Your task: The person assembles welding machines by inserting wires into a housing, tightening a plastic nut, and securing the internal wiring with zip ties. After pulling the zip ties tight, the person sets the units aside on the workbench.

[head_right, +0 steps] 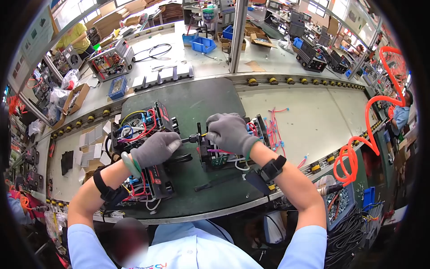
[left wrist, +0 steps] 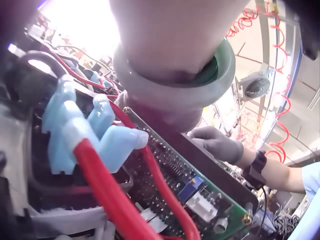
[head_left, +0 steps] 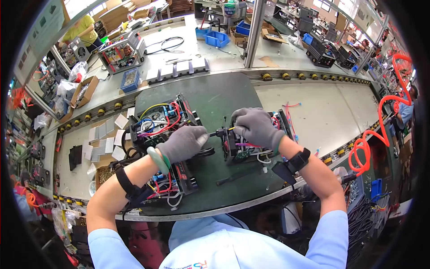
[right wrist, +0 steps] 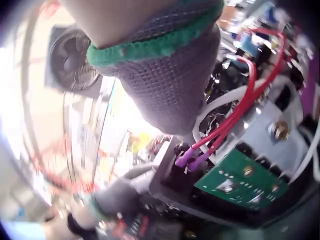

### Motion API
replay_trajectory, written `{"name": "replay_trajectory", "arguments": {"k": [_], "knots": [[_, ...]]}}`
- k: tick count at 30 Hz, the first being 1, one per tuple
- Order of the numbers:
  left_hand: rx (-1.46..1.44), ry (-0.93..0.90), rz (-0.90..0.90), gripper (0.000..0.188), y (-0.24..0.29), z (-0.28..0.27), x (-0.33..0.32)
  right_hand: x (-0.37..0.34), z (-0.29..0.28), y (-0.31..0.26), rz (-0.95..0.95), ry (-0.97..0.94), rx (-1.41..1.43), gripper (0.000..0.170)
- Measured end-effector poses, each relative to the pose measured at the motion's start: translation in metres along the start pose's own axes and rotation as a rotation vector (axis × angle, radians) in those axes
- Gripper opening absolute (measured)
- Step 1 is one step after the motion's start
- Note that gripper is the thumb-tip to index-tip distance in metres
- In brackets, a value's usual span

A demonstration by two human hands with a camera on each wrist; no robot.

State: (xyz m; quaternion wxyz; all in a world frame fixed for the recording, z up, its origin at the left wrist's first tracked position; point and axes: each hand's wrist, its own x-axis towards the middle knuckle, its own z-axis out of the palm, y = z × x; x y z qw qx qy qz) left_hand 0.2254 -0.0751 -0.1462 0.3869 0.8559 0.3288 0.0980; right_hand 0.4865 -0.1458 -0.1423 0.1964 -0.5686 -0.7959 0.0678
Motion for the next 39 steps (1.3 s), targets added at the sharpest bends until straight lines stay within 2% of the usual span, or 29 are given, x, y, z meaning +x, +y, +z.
{"name": "replay_trajectory", "arguments": {"k": [2,3,4,6,8,10,11,12,13,14,16,18,19,21,25,27,28,30,34,36,38,39], "knots": [[0.409,0.061,0.129,0.017,0.007,0.0,0.0,0.001,0.006,0.001,0.003,0.068,0.085,0.02],[0.457,0.064,0.152,0.017,0.011,-0.003,0.002,0.002,0.007,0.001,0.037,0.048,0.183,0.02],[0.468,0.056,0.147,0.017,0.009,-0.008,0.006,0.005,0.008,0.0,0.067,0.037,0.279,0.02],[0.327,0.002,0.183,0.016,0.005,-0.013,0.014,0.003,0.008,-0.003,0.063,0.068,0.294,0.019],[0.268,-0.072,0.123,0.018,0.006,-0.016,0.018,0.003,0.008,-0.003,0.038,0.079,0.227,0.019],[0.01,-0.147,0.004,0.022,0.0,-0.015,0.021,0.004,0.011,-0.003,0.038,0.112,0.229,0.02],[0.007,-0.189,-0.027,0.025,-0.001,-0.015,0.021,0.003,0.01,-0.007,0.052,0.102,0.175,0.019],[-0.026,-0.146,0.017,0.023,-0.003,-0.01,0.017,0.002,0.009,-0.009,0.065,0.088,0.119,0.019],[0.007,-0.166,0.009,0.023,-0.004,-0.009,0.016,0.004,0.014,-0.007,0.013,0.065,-0.012,0.02],[0.037,-0.187,0.0,0.023,-0.004,-0.008,0.014,0.006,0.013,-0.008,0.013,0.07,-0.013,0.02],[0.048,-0.136,0.063,0.022,-0.005,-0.005,0.013,0.01,0.009,-0.011,0.07,-0.043,-0.031,0.027],[0.273,-0.066,0.103,0.02,-0.003,-0.004,0.012,0.011,-0.001,-0.01,0.048,-0.105,0.008,0.028],[0.276,-0.067,0.107,0.02,-0.001,-0.005,0.011,0.012,-0.004,-0.008,0.028,-0.16,0.053,0.03],[0.476,-0.023,0.203,0.018,0.004,-0.005,0.008,0.014,-0.002,-0.007,0.023,-0.165,0.037,0.03],[0.477,-0.077,0.23,0.018,-0.005,-0.008,0.017,0.015,0.005,-0.01,0.013,-0.172,-0.075,0.029],[0.286,-0.13,0.182,0.019,-0.006,-0.009,0.021,0.016,0.004,-0.008,0.004,-0.149,-0.047,0.027],[0.279,-0.137,0.184,0.019,-0.006,-0.007,0.021,0.014,0.005,-0.008,-0.007,-0.131,-0.015,0.026],[0.175,-0.209,0.032,0.028,0.0,-0.009,0.02,0.018,0.003,-0.009,0.0,-0.177,-0.047,0.025],[0.092,-0.133,-0.033,0.032,0.021,-0.011,0.011,0.017,-0.001,-0.007,-0.015,-0.21,-0.03,0.025],[0.406,-0.023,-0.019,0.043,0.048,0.0,0.007,0.017,-0.001,-0.009,0.004,-0.222,-0.032,0.024],[0.49,-0.039,-0.081,0.042,0.058,0.004,0.019,0.016,-0.002,-0.009,0.019,-0.232,-0.036,0.023],[0.561,-0.025,0.03,0.039,0.054,0.005,0.027,0.015,-0.001,-0.009,0.002,-0.203,-0.058,0.022]]}}
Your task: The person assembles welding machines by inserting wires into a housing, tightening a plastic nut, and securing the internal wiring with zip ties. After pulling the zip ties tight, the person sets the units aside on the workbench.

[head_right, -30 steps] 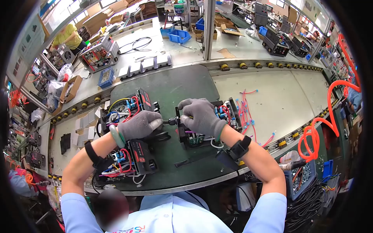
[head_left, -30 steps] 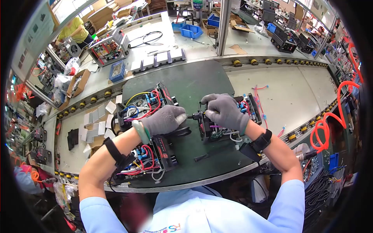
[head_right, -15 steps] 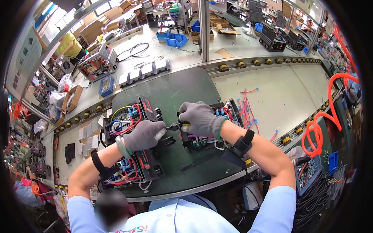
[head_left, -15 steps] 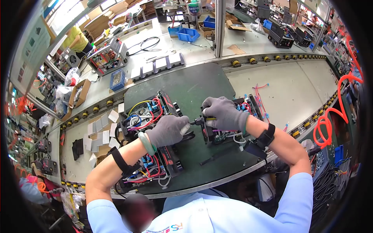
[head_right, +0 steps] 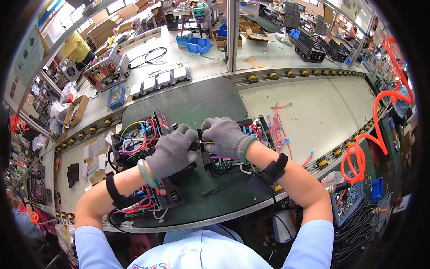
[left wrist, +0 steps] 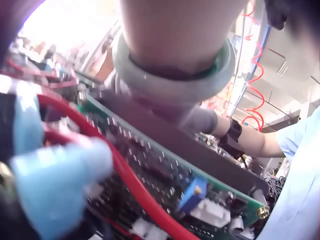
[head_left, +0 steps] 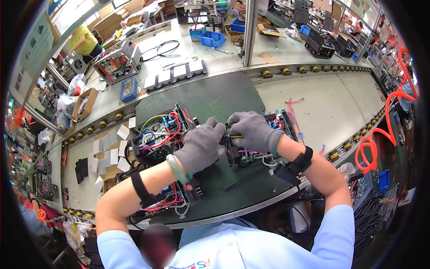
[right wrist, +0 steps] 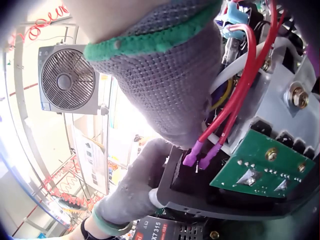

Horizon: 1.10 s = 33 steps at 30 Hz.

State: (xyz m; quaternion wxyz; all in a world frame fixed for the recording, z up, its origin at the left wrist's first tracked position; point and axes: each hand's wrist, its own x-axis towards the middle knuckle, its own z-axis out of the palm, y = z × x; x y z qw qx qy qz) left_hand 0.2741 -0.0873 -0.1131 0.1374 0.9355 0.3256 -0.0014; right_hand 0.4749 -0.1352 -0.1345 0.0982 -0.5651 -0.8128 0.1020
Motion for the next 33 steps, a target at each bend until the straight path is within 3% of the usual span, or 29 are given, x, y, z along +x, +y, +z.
{"name": "replay_trajectory", "arguments": {"k": [2,4,6,7,9,10,11,13,14,15,17,18,22,25,27,29,31,32,33], "knots": [[0.076,0.057,0.113,0.035,-0.003,0.005,0.004,-0.003,-0.001,-0.003,-0.014,0.031,-0.025,0.021],[-0.015,0.05,0.092,0.033,-0.005,0.007,0.006,-0.007,-0.006,-0.011,-0.021,0.123,-0.197,0.019],[-0.105,0.043,0.065,0.031,-0.01,0.006,0.006,-0.003,-0.005,-0.003,-0.025,0.082,-0.139,0.018],[-0.381,-0.124,-0.078,0.028,-0.013,0.003,0.008,0.0,-0.006,0.001,-0.033,0.044,-0.082,0.018],[-0.931,-0.463,-0.371,0.038,-0.02,-0.004,0.009,0.003,-0.009,0.004,-0.007,-0.003,0.037,0.018],[-1.008,-0.509,-0.335,0.05,-0.022,-0.007,0.004,0.002,-0.01,0.006,0.023,-0.05,0.15,0.018],[-1.01,-0.512,-0.336,0.05,-0.026,-0.01,0.0,0.001,-0.008,0.009,0.024,-0.053,0.152,0.018],[-1.053,-0.537,-0.286,0.051,-0.034,-0.013,-0.01,-0.006,0.0,0.016,-0.037,0.113,0.206,0.021],[-1.109,-0.455,-0.344,0.042,-0.039,-0.015,-0.016,-0.008,0.004,0.015,-0.033,0.108,0.213,0.021],[-1.108,-0.461,-0.349,0.042,-0.043,-0.008,-0.018,-0.01,0.009,0.013,-0.068,0.211,0.176,0.022],[-0.904,-0.291,-0.047,0.028,-0.049,0.011,-0.017,-0.012,0.011,0.012,-0.092,0.319,0.152,0.023],[-0.855,-0.23,-0.028,0.021,-0.046,0.01,-0.015,-0.013,0.008,0.012,-0.083,0.281,0.201,0.022],[-0.591,-0.085,0.056,0.026,-0.042,0.019,-0.008,-0.014,0.011,0.012,-0.041,0.25,0.325,0.018],[-0.367,-0.085,0.017,0.028,-0.034,0.017,-0.008,-0.012,0.013,0.01,-0.036,0.235,0.338,0.018],[-0.363,-0.07,0.029,0.028,-0.038,0.02,-0.009,-0.012,0.014,0.005,-0.045,0.342,0.27,0.012],[-0.479,-0.071,0.053,0.03,-0.042,0.022,-0.01,-0.015,0.013,0.004,-0.048,0.316,0.203,0.013],[-0.527,-0.096,0.028,0.03,-0.044,0.021,-0.01,-0.027,0.0,-0.001,-0.089,0.256,0.122,0.028],[-0.594,-0.127,0.018,0.032,-0.045,0.021,-0.009,-0.034,-0.006,-0.004,-0.01,0.13,0.131,0.049],[-0.658,-0.163,0.009,0.033,-0.047,0.02,-0.009,-0.037,-0.006,-0.006,-0.006,0.127,0.134,0.049]]}}
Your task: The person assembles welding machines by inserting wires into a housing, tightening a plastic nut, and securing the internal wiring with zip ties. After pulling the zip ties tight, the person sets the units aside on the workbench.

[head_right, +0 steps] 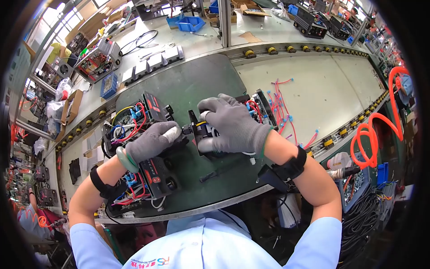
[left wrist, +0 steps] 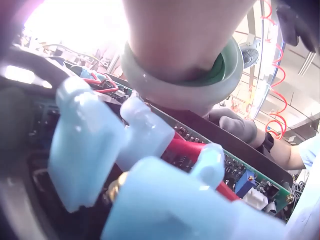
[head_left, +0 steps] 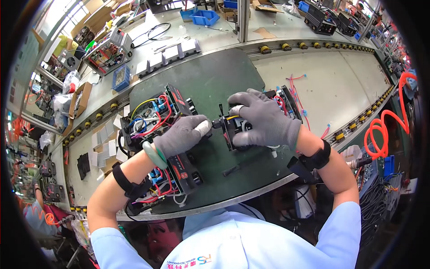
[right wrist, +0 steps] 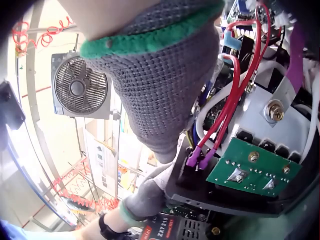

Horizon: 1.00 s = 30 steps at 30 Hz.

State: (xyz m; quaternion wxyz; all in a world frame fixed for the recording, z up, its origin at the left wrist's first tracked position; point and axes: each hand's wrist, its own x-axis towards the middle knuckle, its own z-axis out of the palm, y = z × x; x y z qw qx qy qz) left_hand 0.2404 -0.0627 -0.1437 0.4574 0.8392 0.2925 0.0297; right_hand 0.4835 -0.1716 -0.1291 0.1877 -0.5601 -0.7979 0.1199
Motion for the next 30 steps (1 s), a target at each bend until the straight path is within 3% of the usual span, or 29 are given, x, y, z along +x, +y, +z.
{"name": "replay_trajectory", "arguments": {"k": [2,3,6,7,8,9,11,12,14,17,18,20,21,23,26,27,29,30], "knots": [[-0.016,-0.008,0.058,0.031,-0.003,-0.004,-0.002,-0.008,0.003,-0.003,-0.124,0.007,-0.314,0.072],[0.002,-0.044,0.017,0.027,0.004,-0.011,-0.006,-0.01,0.005,-0.007,-0.085,-0.068,-0.352,0.088],[0.038,-0.081,-0.062,0.024,0.013,-0.012,-0.007,-0.011,0.02,-0.01,-0.027,0.033,-0.334,0.091],[-0.011,-0.067,-0.059,0.025,0.01,-0.011,-0.007,-0.011,0.026,-0.009,-0.066,0.175,-0.296,0.082],[-0.061,-0.052,-0.058,0.025,0.006,-0.01,-0.006,-0.014,0.031,-0.006,-0.06,0.174,-0.285,0.082],[-0.167,-0.058,0.056,0.029,0.003,-0.007,-0.001,-0.019,0.036,-0.003,-0.151,0.257,-0.202,0.074],[-0.25,-0.15,-0.065,0.031,0.005,-0.01,0.0,-0.019,0.042,-0.002,-0.224,0.416,-0.084,0.054],[-0.33,-0.231,-0.178,0.033,0.013,-0.013,0.001,-0.018,0.041,-0.001,-0.217,0.419,-0.075,0.054],[-0.368,-0.263,-0.209,0.035,0.012,-0.012,0.004,-0.016,0.042,-0.001,-0.216,0.375,-0.056,0.053],[-0.317,-0.231,-0.077,0.033,0.007,-0.01,0.006,-0.017,0.043,0.001,-0.225,0.364,-0.018,0.053],[-0.286,-0.121,0.117,0.027,0.0,0.0,0.011,-0.015,0.042,0.002,-0.215,0.374,-0.012,0.053],[0.14,-0.15,0.204,0.02,-0.009,-0.009,0.012,-0.014,0.043,0.001,-0.232,0.357,-0.054,0.053],[0.136,-0.152,0.2,0.02,-0.003,-0.007,0.009,-0.014,0.042,0.0,-0.239,0.362,-0.059,0.053],[0.617,-0.056,0.207,0.016,0.009,-0.001,0.006,-0.014,0.047,0.003,-0.253,0.381,-0.082,0.053],[0.628,-0.086,0.174,0.028,0.009,-0.004,0.013,-0.012,0.048,0.005,-0.259,0.398,-0.101,0.053],[0.618,-0.08,0.169,0.028,0.004,-0.002,0.014,-0.012,0.047,0.004,-0.263,0.395,-0.094,0.053],[-0.012,-0.191,0.13,0.033,-0.008,-0.003,0.016,-0.012,0.048,0.001,-0.26,0.407,-0.079,0.052],[-0.01,-0.18,0.147,0.033,-0.006,-0.006,0.018,-0.012,0.046,0.001,-0.246,0.435,-0.078,0.051]]}}
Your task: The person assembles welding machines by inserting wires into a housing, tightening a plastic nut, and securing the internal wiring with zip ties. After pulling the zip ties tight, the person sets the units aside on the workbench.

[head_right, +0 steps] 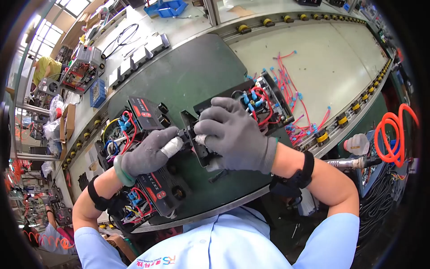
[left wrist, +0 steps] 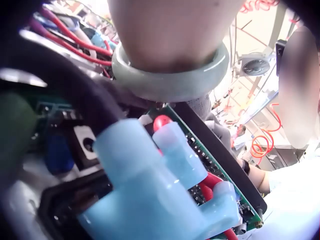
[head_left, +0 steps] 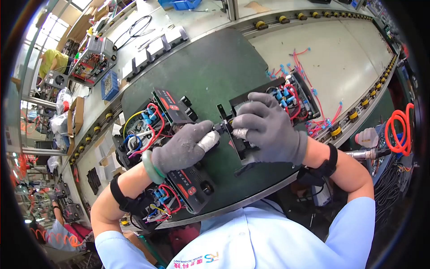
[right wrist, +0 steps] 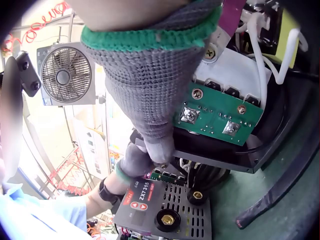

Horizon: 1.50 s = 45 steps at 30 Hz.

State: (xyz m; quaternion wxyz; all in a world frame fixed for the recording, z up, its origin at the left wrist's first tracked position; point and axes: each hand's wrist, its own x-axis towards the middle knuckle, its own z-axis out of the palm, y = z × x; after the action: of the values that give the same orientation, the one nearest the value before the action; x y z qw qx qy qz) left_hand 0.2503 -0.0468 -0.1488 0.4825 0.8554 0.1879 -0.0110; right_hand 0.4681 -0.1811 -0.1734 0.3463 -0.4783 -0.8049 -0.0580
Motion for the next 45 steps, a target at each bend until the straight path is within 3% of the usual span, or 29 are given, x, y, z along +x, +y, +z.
{"name": "replay_trajectory", "arguments": {"k": [4,6,7,8,11,14,15,16,18,19,20,22,24,27,30,32,35,37,40,42,44,45], "knots": [[-0.137,-0.011,-0.064,0.038,0.012,-0.006,-0.013,0.005,-0.006,-0.003,0.05,0.003,0.035,0.049],[-0.139,-0.176,-0.22,0.037,0.0,-0.012,-0.024,0.002,-0.003,-0.002,0.034,0.01,0.034,0.048],[-0.145,-0.108,-0.233,0.034,0.0,-0.01,-0.029,0.002,-0.002,0.0,0.03,0.024,0.032,0.048],[-0.144,-0.113,-0.234,0.034,0.001,-0.008,-0.025,0.001,-0.001,-0.001,0.035,0.026,0.033,0.048],[0.339,-0.033,-0.063,0.028,0.011,0.0,0.0,0.002,-0.004,0.0,0.035,-0.01,0.042,0.049],[0.196,-0.08,-0.11,0.032,0.01,-0.006,0.002,0.004,-0.01,-0.003,0.064,-0.07,0.068,0.052],[0.191,-0.092,-0.111,0.033,0.01,-0.006,-0.001,0.006,-0.015,-0.001,0.081,-0.154,0.099,0.046],[0.198,-0.084,-0.104,0.033,0.011,-0.005,-0.003,0.008,-0.02,0.001,0.072,-0.15,0.089,0.046],[0.258,-0.065,-0.119,0.035,0.016,-0.003,-0.007,0.015,-0.03,0.009,0.216,-0.135,0.394,0.035],[0.245,-0.116,-0.215,0.04,0.027,-0.006,-0.007,0.02,-0.033,0.012,0.328,-0.083,0.439,0.021],[0.244,-0.11,-0.212,0.04,0.028,-0.006,-0.006,0.025,-0.034,0.015,0.323,-0.086,0.435,0.021],[0.388,-0.133,-0.23,0.036,0.032,-0.008,-0.002,0.037,-0.035,0.021,0.204,-0.289,-0.081,0.016],[0.462,-0.135,-0.274,0.037,0.044,-0.01,0.0,0.054,-0.032,0.017,0.189,-0.318,-0.099,0.015],[0.597,-0.145,-0.285,0.037,0.056,-0.011,-0.005,0.074,-0.025,0.007,0.047,-0.602,-0.311,0.015],[0.598,-0.07,-0.309,0.037,0.062,-0.005,-0.005,0.079,-0.015,0.004,-0.018,-0.749,-0.521,0.02],[0.539,0.062,-0.275,0.035,0.064,0.007,0.003,0.081,-0.018,0.001,-0.061,-0.745,-0.531,0.023],[0.621,0.111,-0.28,0.031,0.051,0.02,0.007,0.073,-0.016,0.004,-0.156,-0.647,-0.539,0.014],[0.599,0.135,-0.258,0.029,0.045,0.023,0.004,0.065,-0.014,0.0,-0.083,-0.434,-0.529,0.015],[0.602,0.165,-0.226,0.029,0.041,0.024,0.003,0.063,-0.023,-0.001,-0.208,-0.556,-0.595,0.014],[0.591,0.193,-0.223,0.029,0.041,0.025,0.002,0.072,-0.027,-0.003,-0.133,-0.619,-0.511,0.014],[0.583,0.2,-0.215,0.029,0.039,0.029,0.003,0.091,-0.034,0.001,0.183,-0.955,-0.41,0.016],[0.551,0.193,-0.194,0.029,0.035,0.03,0.006,0.1,-0.04,0.002,0.316,-0.947,-0.275,0.019]]}}
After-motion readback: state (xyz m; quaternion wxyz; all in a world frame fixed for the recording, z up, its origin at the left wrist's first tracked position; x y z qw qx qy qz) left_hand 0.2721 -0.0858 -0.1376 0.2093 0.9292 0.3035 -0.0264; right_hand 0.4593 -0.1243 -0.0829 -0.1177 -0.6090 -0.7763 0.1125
